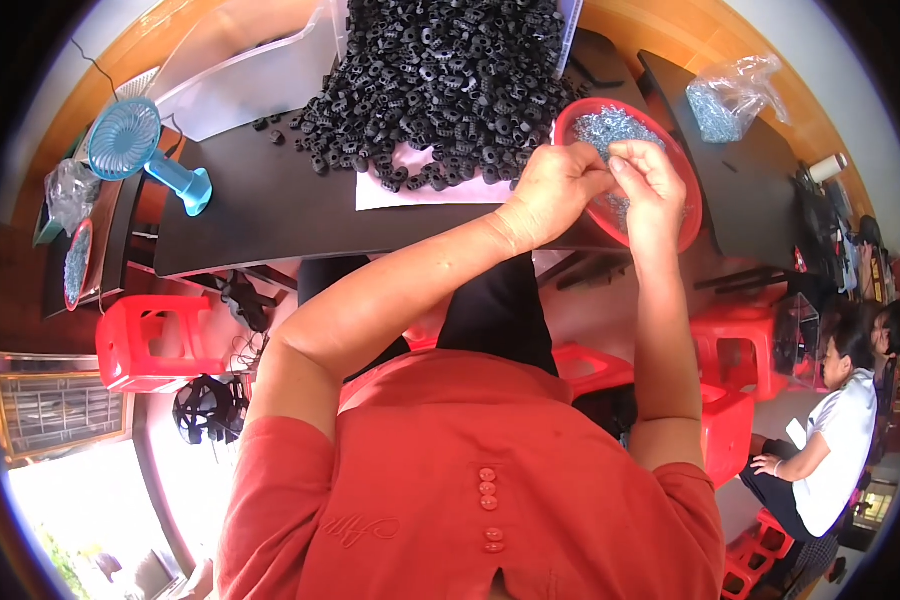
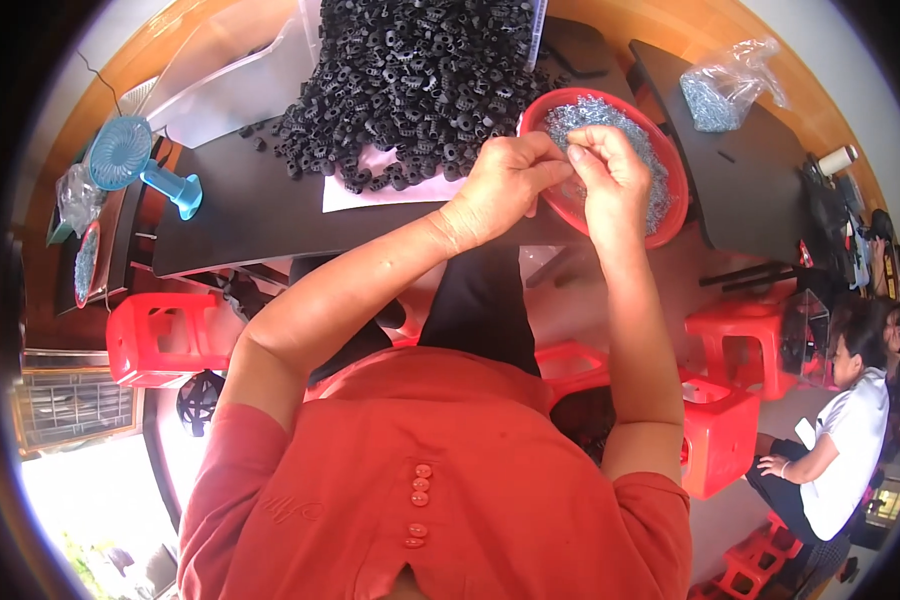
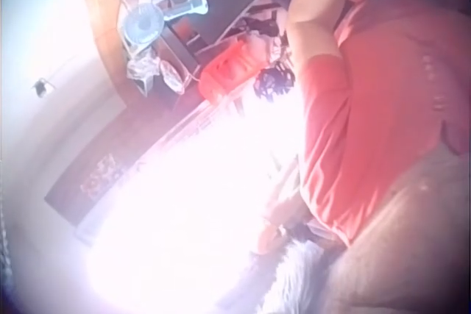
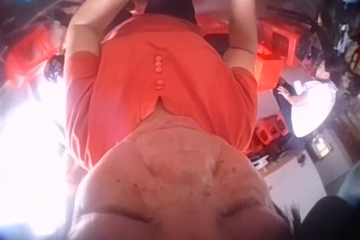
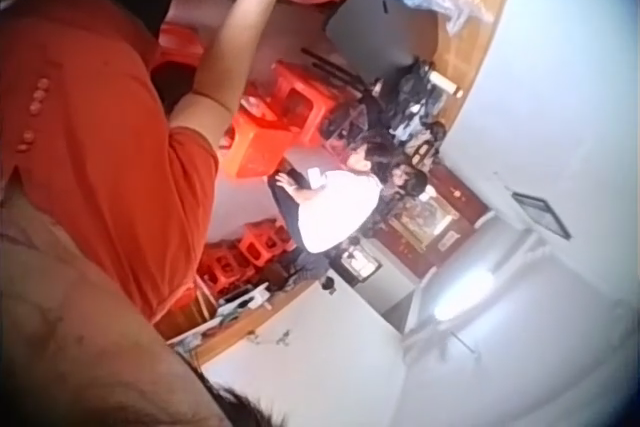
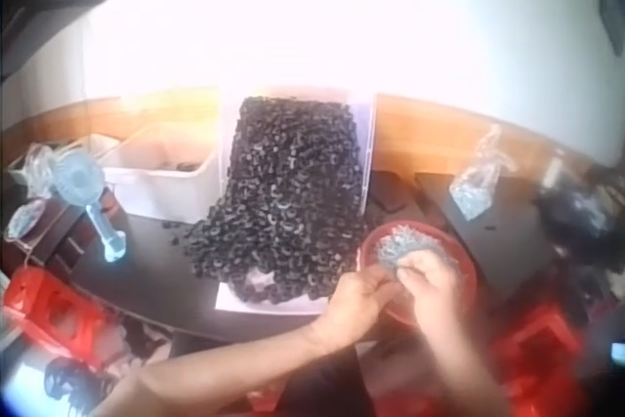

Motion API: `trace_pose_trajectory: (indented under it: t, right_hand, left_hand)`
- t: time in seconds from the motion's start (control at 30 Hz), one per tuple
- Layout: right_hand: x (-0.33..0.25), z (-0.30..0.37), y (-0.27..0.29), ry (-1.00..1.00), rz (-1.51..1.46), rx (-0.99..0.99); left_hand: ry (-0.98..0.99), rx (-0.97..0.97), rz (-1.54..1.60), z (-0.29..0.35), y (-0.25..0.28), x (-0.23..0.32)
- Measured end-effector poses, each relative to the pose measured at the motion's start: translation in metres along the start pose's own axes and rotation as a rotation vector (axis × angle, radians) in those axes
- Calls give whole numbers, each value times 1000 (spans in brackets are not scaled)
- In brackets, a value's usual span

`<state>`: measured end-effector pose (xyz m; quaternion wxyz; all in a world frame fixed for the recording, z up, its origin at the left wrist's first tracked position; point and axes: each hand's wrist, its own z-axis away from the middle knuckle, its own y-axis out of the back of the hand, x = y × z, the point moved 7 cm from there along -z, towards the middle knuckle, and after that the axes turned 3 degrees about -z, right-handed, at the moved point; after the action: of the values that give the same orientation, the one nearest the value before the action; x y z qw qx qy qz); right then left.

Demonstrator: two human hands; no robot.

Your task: The person assembles small silver components into black plastic parts by hand.

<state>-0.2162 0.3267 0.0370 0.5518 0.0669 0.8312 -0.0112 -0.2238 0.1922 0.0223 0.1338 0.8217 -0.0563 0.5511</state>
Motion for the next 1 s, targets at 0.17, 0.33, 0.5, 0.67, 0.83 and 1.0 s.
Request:
trace_pose_trajectory:
  t: [0.17, 0.33, 0.5, 0.67, 0.83, 1.0]
  right_hand:
    - [3, -4, 5, -22, 91, -45]
    - [4, -8, 8, -23, 8, -62]
    - [7, -10, 10, -137, -27, -61]
    - [2, -9, 14, -7, -107, -38]
    - [-1, -7, 18, 73, -173, 12]
    - [0, -8, 25, 40, -171, 61]
  left_hand:
    - [-8, 79, -8, -5, 0, -1]
    - [-167, 135, -199, -9, -2, 9]
    - [-186, 154, -262, -8, -2, 9]
    - [2, 72, -49, -12, -9, -3]
    - [118, -69, 140, -16, -12, -4]
    - [390, 19, 415, -7, -10, -16]
